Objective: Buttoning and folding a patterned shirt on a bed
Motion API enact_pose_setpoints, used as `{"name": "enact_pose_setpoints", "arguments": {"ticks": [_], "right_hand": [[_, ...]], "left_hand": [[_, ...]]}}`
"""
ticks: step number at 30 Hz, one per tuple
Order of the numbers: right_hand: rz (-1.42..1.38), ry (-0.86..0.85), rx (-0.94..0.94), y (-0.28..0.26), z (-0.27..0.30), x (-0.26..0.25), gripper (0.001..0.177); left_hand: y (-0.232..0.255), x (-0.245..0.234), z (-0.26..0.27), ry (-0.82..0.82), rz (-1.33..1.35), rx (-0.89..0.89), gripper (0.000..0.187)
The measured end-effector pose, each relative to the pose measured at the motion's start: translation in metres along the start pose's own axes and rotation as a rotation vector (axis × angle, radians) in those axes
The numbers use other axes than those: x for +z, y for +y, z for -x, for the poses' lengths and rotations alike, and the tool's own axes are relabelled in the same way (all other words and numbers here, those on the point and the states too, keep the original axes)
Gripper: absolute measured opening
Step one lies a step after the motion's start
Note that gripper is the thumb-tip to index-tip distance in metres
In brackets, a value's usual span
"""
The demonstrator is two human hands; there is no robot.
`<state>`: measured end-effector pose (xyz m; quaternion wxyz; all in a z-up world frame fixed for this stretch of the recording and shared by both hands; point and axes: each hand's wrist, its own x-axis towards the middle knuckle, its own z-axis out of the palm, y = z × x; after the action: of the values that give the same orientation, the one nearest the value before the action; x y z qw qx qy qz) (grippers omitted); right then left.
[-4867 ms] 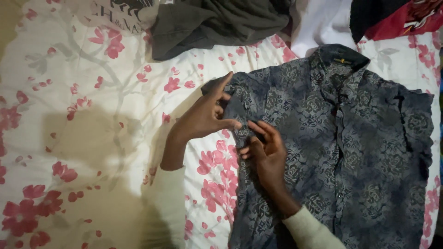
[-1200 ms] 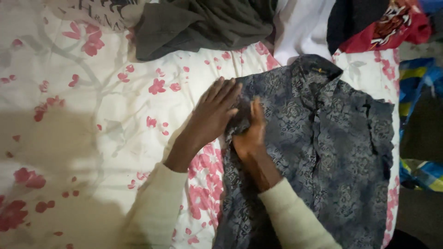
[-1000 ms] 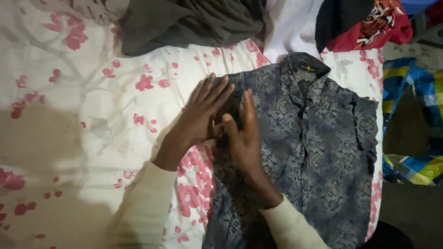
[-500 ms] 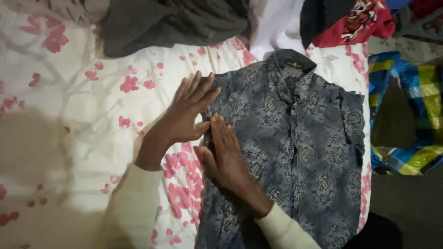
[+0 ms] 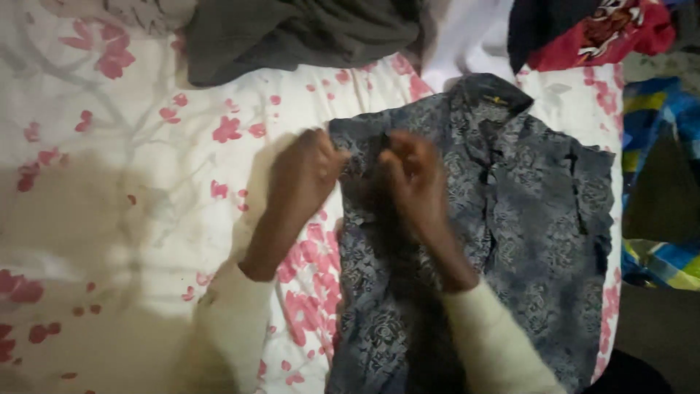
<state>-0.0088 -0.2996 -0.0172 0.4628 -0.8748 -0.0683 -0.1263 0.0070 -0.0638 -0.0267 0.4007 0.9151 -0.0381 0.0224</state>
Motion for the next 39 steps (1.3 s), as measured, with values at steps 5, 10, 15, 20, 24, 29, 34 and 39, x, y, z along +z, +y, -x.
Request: {"name": "enact_pose_setpoints", "arguments": {"ticks": [5, 10, 15, 20, 24, 29, 34, 39], "right_hand": [[0.059, -0.095, -0.033, 0.019, -0.074, 0.008, 0.042], [0.137, -0.27, -0.173, 0.049, -0.093, 0.042, 0.032], [0.116, -0.157, -0.234, 0.028, -0.092, 0.021, 0.016], [0.159, -0.121, -0.234, 0.054, -0.084, 0.021, 0.025], [0.257, -0.125, -0.154, 0.064, -0.072, 0.026, 0.03], [0.296, 0.019, -0.296, -0.002, -0.058, 0.011, 0.039], [0.206, -0.148, -0.559, -0.015, -0.042, 0.012, 0.046], [0.234, -0.393, -0.626, 0.022, -0.022, 0.019, 0.048]], "left_hand": [[0.05, -0.003, 0.033, -0.546, -0.168, 0.106, 0.063], [0.033, 0.038, 0.036, -0.659, -0.276, 0.204, 0.044], [0.044, 0.019, 0.033, -0.677, -0.26, 0.207, 0.045], [0.041, 0.028, 0.035, -0.686, -0.253, 0.183, 0.05], [0.059, 0.004, 0.036, -0.708, -0.225, 0.199, 0.056], [0.05, 0.018, 0.041, -0.721, -0.23, 0.192, 0.059], [0.049, 0.01, 0.037, -0.772, -0.207, 0.193, 0.05], [0.047, 0.009, 0.035, -0.71, -0.161, 0.211, 0.048]]}}
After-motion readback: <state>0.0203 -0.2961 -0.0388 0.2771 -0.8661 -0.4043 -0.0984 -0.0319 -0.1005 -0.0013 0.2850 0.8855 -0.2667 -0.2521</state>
